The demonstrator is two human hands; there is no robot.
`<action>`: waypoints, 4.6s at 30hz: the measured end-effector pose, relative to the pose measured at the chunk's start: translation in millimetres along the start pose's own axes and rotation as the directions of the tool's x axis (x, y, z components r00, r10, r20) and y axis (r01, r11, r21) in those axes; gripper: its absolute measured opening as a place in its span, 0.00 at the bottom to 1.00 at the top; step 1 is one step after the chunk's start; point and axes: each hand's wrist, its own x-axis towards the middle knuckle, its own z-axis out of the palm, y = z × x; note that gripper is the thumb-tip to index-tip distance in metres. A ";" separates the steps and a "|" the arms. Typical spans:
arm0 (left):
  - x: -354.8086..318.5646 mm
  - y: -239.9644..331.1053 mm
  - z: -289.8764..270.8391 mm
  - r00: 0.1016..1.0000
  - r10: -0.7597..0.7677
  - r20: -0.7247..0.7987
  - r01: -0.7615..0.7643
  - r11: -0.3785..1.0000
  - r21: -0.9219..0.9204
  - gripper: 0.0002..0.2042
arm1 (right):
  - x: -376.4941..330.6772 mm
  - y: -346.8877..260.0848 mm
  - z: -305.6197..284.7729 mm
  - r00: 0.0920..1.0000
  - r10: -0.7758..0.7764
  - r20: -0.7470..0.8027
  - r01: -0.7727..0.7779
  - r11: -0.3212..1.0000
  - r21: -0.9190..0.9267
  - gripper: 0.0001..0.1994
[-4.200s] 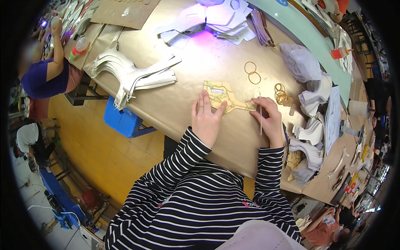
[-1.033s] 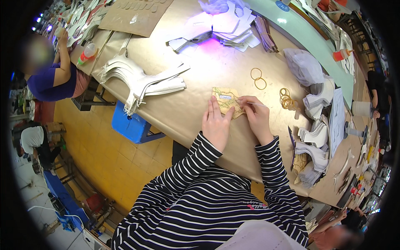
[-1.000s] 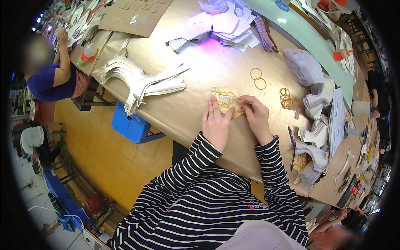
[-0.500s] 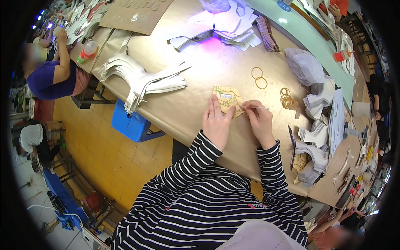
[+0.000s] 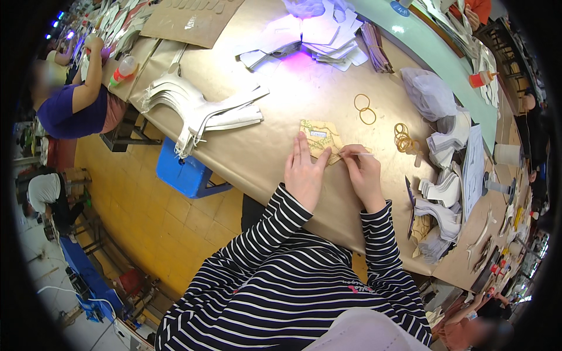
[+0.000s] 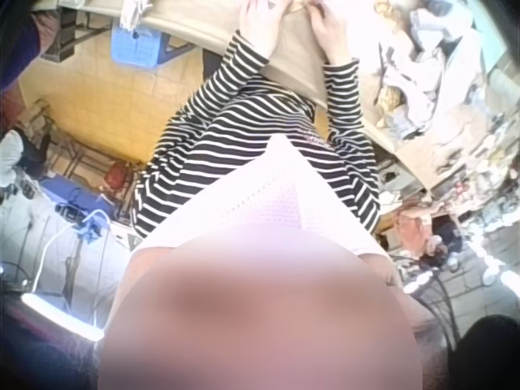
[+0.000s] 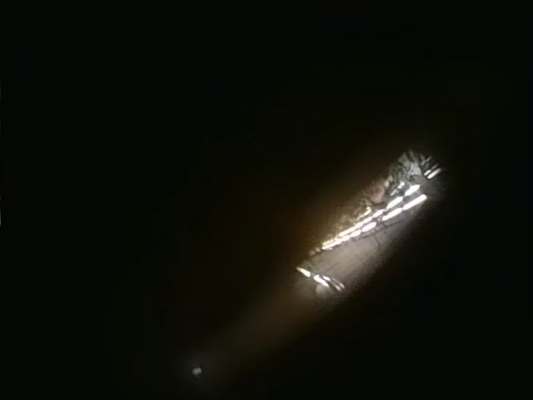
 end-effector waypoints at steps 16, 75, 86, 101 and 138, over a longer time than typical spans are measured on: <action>-8.1 -2.7 7.1 0.997 -0.038 0.060 0.040 0.999 -0.026 0.14 | 57.9 -14.8 49.3 0.986 -0.088 0.142 0.072 0.991 0.114 0.06; 1.5 4.6 -8.3 0.998 -0.065 -0.002 0.065 0.991 -0.116 0.16 | -2.1 3.6 9.7 0.996 -0.071 0.059 0.074 0.996 -0.051 0.04; 1.4 5.3 -9.9 0.998 -0.065 0.005 0.065 0.989 -0.133 0.17 | -4.5 3.4 5.3 0.999 -0.004 0.033 0.001 0.996 0.090 0.04; 6.9 9.8 -17.8 0.999 -0.042 -0.032 0.039 0.994 -0.101 0.16 | -7.1 10.9 -11.1 0.972 0.149 -0.180 -0.097 0.959 0.267 0.03; 11.0 15.9 -7.3 0.987 0.144 0.075 -0.150 0.985 0.085 0.29 | -23.3 15.8 -17.7 0.968 0.089 -0.236 -0.080 0.996 0.049 0.04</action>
